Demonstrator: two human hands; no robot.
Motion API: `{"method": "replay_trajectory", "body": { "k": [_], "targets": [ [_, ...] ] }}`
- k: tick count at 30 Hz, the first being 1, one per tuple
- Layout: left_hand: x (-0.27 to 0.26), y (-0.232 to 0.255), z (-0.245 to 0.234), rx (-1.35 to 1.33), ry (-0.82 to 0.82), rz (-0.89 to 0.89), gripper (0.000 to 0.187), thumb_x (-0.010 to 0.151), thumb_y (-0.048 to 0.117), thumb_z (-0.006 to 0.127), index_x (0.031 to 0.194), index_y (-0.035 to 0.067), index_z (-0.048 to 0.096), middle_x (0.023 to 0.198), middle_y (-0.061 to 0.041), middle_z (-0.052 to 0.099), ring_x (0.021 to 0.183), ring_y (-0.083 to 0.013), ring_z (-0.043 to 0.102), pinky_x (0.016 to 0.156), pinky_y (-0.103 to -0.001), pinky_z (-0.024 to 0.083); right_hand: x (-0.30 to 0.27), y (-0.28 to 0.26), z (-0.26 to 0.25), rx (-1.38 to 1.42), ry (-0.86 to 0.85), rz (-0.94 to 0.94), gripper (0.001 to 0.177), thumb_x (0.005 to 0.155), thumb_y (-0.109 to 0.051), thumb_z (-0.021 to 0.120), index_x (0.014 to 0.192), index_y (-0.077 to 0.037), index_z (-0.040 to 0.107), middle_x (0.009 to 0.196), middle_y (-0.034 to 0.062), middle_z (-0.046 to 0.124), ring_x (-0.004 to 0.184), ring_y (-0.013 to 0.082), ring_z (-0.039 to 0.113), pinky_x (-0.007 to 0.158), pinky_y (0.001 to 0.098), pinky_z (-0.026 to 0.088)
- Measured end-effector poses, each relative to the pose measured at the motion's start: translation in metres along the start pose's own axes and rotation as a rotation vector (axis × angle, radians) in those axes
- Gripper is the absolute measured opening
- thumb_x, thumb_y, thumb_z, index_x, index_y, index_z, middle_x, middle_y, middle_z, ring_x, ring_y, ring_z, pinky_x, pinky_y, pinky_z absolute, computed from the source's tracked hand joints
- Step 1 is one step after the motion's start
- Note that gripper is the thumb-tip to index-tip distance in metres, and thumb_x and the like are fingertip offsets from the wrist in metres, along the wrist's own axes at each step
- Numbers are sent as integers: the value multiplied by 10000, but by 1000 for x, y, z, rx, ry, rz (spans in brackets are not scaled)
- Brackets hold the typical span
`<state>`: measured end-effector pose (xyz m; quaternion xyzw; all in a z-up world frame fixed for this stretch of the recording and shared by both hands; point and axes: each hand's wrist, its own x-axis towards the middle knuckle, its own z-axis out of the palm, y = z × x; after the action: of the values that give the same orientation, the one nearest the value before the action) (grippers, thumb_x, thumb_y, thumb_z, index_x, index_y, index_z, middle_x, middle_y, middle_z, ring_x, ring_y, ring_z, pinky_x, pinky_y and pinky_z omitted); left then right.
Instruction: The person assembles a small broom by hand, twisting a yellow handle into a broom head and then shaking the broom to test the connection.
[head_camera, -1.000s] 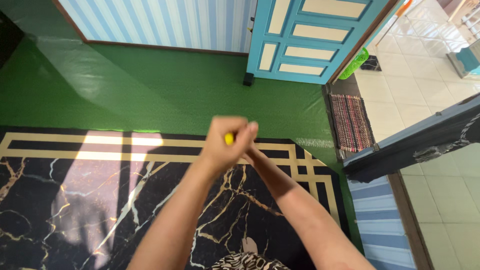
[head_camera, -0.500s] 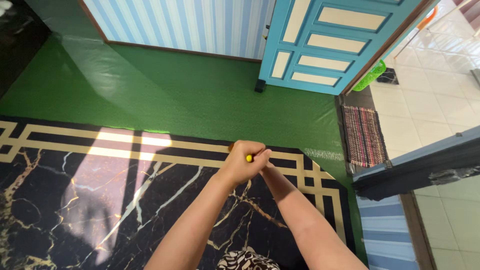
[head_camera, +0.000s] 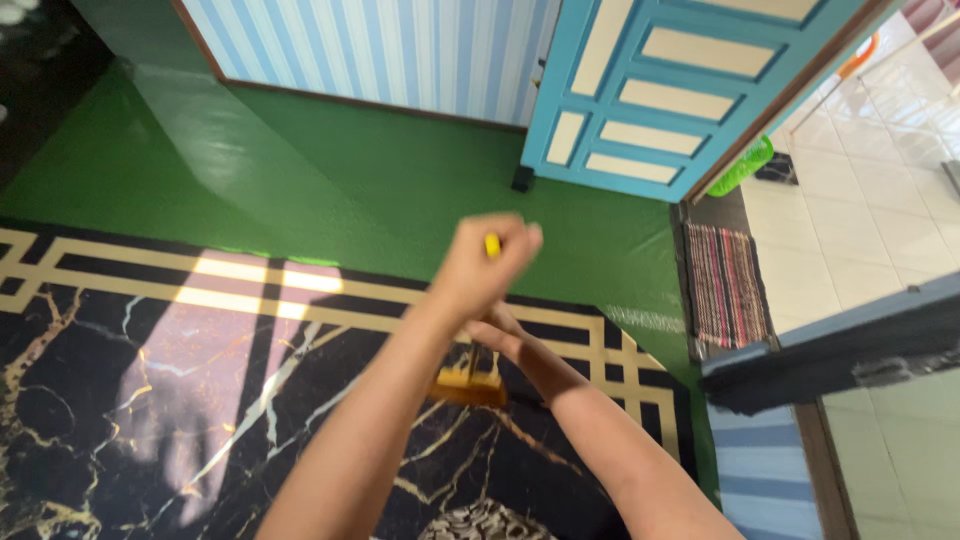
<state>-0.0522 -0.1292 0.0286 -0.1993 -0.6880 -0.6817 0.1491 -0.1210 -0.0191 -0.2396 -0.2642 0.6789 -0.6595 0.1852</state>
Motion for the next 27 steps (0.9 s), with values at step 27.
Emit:
{"method": "replay_trajectory", "body": {
  "k": [27],
  "targets": [
    [-148, 159, -114, 9, 478, -217, 412, 1053, 372, 558, 751, 101, 489, 561, 38, 402, 462, -67, 369, 422, -251, 303, -49, -36, 261, 321, -887, 79, 352, 1093, -181, 671, 784, -65, 550, 636, 15, 521, 519, 130, 476, 490, 276, 402]
  ]
}}
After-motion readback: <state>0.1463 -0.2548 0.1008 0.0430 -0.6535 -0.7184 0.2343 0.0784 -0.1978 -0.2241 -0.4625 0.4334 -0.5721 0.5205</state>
